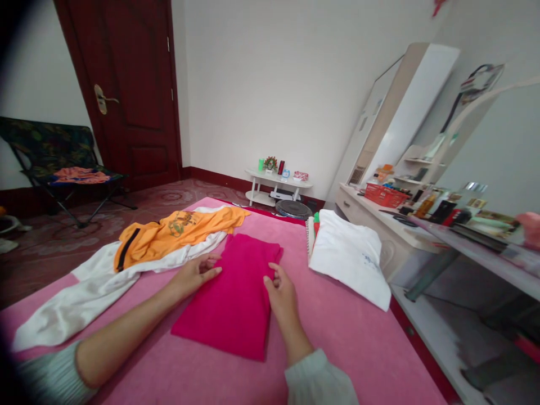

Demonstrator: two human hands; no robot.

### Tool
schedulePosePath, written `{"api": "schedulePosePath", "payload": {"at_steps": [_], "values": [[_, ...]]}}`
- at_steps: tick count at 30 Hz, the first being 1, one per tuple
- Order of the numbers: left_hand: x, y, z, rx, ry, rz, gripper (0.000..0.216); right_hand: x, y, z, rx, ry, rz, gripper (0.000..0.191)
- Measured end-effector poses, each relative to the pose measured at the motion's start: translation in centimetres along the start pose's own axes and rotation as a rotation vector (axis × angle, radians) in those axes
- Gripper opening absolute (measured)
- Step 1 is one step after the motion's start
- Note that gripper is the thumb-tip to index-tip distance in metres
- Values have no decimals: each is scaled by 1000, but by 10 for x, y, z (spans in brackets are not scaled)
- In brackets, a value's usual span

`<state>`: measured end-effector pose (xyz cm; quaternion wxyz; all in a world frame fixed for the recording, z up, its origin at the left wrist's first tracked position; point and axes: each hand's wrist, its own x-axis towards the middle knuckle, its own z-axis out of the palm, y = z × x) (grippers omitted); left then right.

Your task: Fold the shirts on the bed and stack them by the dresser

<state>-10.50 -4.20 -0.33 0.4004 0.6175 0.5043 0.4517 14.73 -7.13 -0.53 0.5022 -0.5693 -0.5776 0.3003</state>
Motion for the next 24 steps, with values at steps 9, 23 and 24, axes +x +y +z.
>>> {"api": "schedulePosePath", "payload": {"at_steps": [9,23,24], "values": [[-8,13,-8,303,-177,82,30,-6,-24,-4,-120,-169,-48,39],[-40,103,-55,189,-980,-141,40,-25,-94,-44,-247,-947,-19,21],[-41,105,-57,164,-1025,-193,39,-27,-96,-46,-245,-999,8,22]]}}
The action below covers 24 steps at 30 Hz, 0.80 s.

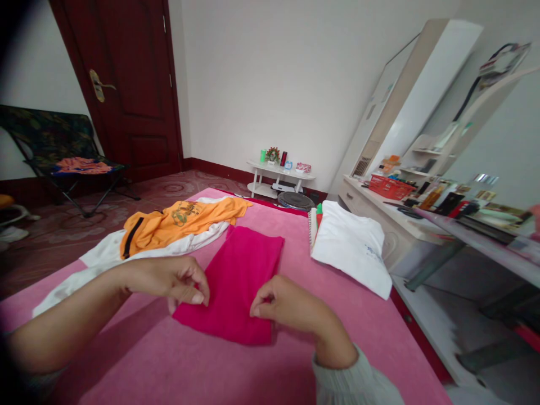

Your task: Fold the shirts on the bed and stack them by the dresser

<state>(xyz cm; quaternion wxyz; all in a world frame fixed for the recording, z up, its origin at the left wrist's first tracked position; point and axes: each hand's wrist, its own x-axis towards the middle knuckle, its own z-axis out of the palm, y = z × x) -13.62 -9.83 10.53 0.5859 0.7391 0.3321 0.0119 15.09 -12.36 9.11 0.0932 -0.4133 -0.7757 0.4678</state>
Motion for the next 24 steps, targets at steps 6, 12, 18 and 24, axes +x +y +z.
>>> {"api": "schedulePosePath", "payload": {"at_steps": [6,12,18,24], "values": [[7,-1,10,150,-19,-186,30,-4,7,7,185,-226,269,25],[52,-5,47,719,660,141,35,13,22,-1,96,216,223,32],[80,-31,71,871,542,250,58,42,64,2,-232,859,58,51],[82,-35,73,872,589,252,57,65,77,0,-278,953,14,42]]}}
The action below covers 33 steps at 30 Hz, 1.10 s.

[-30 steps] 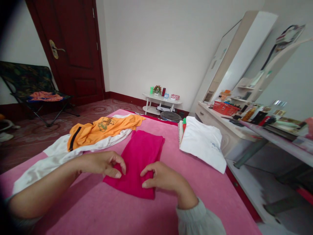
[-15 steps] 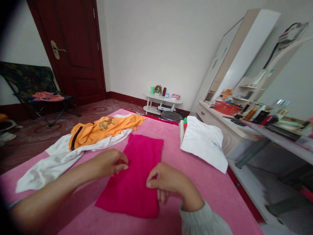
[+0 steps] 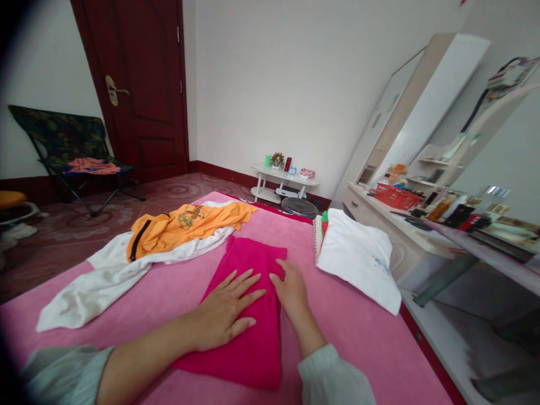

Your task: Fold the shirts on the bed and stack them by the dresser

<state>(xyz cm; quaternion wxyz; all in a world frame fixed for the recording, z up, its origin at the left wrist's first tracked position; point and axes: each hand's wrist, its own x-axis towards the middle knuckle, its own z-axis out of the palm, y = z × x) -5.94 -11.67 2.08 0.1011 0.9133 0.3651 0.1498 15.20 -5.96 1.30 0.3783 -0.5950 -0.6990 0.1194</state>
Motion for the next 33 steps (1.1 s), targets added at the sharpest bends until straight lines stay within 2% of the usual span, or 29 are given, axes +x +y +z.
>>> {"api": "schedulePosePath", "payload": {"at_steps": [2,5,9,12,15,17,20,25,29,33], "values": [[0,1,1,-3,25,-15,57,9,-3,2,4,74,-63,37],[-1,4,2,21,90,-92,58,18,-2,4,1,148,-165,40],[0,5,3,31,113,-168,60,20,-4,2,-235,97,-103,34],[1,6,5,11,117,-162,60,20,-27,-3,-258,104,-165,37],[2,5,6,-1,160,-149,59,18,-54,5,-65,-71,-255,44],[3,3,5,-18,204,-143,50,15,-61,18,5,-213,-231,46],[7,-12,-2,-79,300,-160,28,7,-54,38,-64,-298,-187,45],[14,-65,-13,-75,484,-330,27,-2,-46,44,-111,-257,-199,41],[18,-98,-10,-63,467,-316,31,-3,-45,42,-67,-198,-195,37],[25,-103,-14,-91,436,-342,34,-3,-40,44,-24,-147,-220,35]]}}
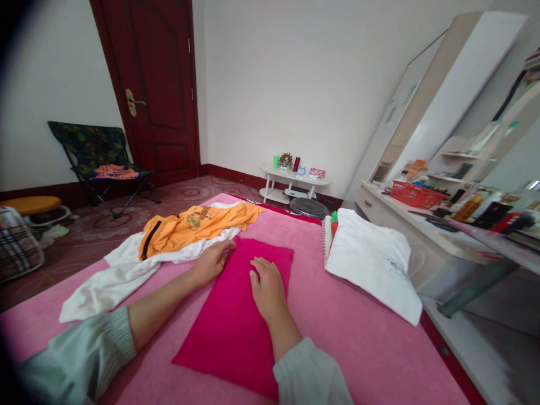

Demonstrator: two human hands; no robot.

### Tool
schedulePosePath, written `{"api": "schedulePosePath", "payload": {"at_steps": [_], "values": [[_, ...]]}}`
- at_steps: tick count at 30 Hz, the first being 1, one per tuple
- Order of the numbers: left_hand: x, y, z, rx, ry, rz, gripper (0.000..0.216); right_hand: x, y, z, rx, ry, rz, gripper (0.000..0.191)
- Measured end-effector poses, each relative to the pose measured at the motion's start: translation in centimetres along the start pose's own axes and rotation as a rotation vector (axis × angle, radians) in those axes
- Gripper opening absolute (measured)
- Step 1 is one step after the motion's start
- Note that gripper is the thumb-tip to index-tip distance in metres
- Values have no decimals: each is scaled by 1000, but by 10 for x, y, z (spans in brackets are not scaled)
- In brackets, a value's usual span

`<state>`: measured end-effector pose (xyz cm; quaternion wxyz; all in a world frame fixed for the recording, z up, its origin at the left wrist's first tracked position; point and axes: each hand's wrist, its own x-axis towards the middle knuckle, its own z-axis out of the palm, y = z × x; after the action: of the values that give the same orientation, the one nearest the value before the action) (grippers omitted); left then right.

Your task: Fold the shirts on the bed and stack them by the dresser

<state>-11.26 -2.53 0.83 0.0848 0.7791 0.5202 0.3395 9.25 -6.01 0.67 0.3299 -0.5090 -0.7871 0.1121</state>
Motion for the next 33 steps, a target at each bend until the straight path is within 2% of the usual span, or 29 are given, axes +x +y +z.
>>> {"api": "schedulePosePath", "payload": {"at_steps": [3,6,10,14,20,24,27,30,33], "values": [[11,8,-6,81,-83,-61,34,0,2,1,18,21,-6,35],[27,17,-8,192,-118,-187,38,0,2,0,34,20,0,34],[43,27,4,309,-125,-290,51,1,1,0,49,23,8,34],[43,26,21,405,-21,-310,41,0,1,0,59,32,0,34],[42,11,29,270,94,-314,25,1,6,0,-6,71,77,40],[44,10,30,252,123,-339,20,3,10,-3,-182,-18,228,59],[42,14,27,270,128,-389,24,4,12,-7,-233,-66,298,66],[37,21,19,310,84,-458,30,3,12,-9,-252,-84,305,67],[31,28,7,290,-52,-512,38,3,13,-8,-255,-80,293,66]]}}
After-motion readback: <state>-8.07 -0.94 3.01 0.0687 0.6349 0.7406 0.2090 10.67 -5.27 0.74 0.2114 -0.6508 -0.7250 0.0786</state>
